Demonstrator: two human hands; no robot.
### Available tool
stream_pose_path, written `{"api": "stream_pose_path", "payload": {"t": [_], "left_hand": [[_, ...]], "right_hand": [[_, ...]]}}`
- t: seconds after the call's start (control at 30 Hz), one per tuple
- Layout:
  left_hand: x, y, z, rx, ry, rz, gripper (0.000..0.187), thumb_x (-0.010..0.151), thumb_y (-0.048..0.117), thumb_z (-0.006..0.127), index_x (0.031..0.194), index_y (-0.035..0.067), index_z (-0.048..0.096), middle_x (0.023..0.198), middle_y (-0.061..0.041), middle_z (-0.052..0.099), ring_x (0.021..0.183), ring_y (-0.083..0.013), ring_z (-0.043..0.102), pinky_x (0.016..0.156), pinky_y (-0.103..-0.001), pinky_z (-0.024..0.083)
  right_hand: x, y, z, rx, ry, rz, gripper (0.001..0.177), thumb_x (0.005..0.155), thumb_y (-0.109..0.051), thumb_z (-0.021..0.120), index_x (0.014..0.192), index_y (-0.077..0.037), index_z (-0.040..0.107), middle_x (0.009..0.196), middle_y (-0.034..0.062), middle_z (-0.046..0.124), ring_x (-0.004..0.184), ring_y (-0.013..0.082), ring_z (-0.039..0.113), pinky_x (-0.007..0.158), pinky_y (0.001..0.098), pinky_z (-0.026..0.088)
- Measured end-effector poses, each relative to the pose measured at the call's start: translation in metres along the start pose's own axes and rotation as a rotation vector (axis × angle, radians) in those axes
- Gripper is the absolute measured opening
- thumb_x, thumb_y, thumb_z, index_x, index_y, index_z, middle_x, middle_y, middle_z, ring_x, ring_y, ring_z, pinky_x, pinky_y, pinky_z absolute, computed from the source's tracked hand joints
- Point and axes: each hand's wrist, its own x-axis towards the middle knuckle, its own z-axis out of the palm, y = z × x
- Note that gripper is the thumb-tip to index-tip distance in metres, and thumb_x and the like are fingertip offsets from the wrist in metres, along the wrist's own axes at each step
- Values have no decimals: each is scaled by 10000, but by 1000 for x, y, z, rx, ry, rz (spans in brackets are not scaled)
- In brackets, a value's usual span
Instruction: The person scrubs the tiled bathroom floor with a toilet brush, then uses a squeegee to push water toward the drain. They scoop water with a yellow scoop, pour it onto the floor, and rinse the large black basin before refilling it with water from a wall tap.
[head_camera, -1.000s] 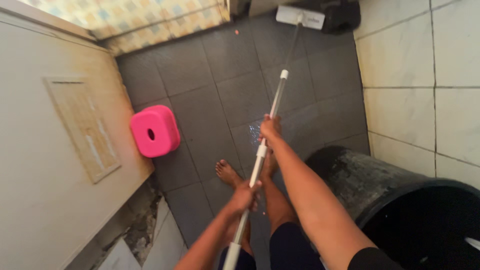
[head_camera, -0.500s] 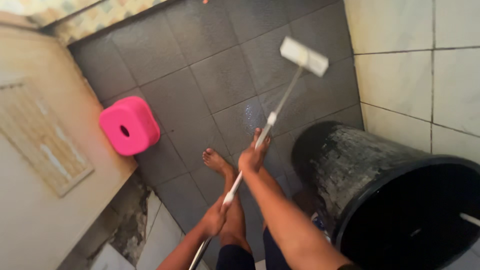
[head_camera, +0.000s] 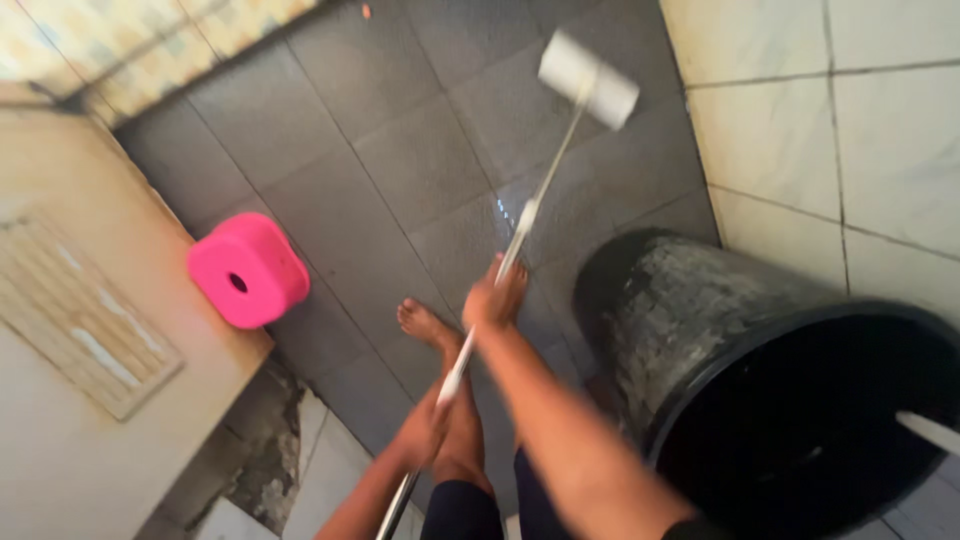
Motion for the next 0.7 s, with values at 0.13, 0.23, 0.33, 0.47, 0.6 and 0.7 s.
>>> {"api": "stream_pose_path", "payload": {"t": [0.13,0.23,0.33,0.47,0.6,0.7], "left_hand": [[-110,-29,-30,113,-97,-585,473,1046,440,425,1418,187,572,1094,-302,647,1094,-514,606,936,-529,492],[-95,-13,-38,289,-51,-392,527,1015,494,421,1411,158,516,1247,-233,675,1257,-381,596,1020,-458,481],[1,34,-26,422,-158,-311,481,1048,471,347,1228,82,565,1179,-259,675,1155,-470,599,950,-534,498],[76,72,8,504,-134,-177,464,1082,417,360,1292,23,487,1087,-310,700,1066,-506,625,916,-562,483],[9,50,-6,249,-70,-78,449,1071,422,438,1244,41,600,1108,-268,705,1049,-458,664,862,-540,510],[-77,35,-23,-153,-63,-718,516,1072,479,398,1297,71,623,631,-103,415,493,-218,372,462,-372,291]], "right_hand": [[-132,-39,10,530,-337,887,565,1077,-387,390,1532,-64,304,1312,307,624,1183,467,636,999,514,508],[-119,-30,14,542,-311,942,583,1084,-377,397,1530,-20,279,1312,345,602,1196,485,623,1011,514,507],[-13,19,3,560,-265,935,594,987,-237,448,1512,-22,271,1328,323,581,1204,483,606,1033,523,469],[67,71,-22,709,-272,1198,446,1075,-336,370,1413,-44,386,1266,320,608,1112,513,673,943,532,559],[11,33,-33,212,-360,485,482,1036,-329,472,1411,-30,424,1151,404,559,1035,499,644,939,494,516],[-55,-30,-33,524,-320,712,500,1036,-253,478,1422,12,305,1076,342,665,987,515,674,853,556,549]]}}
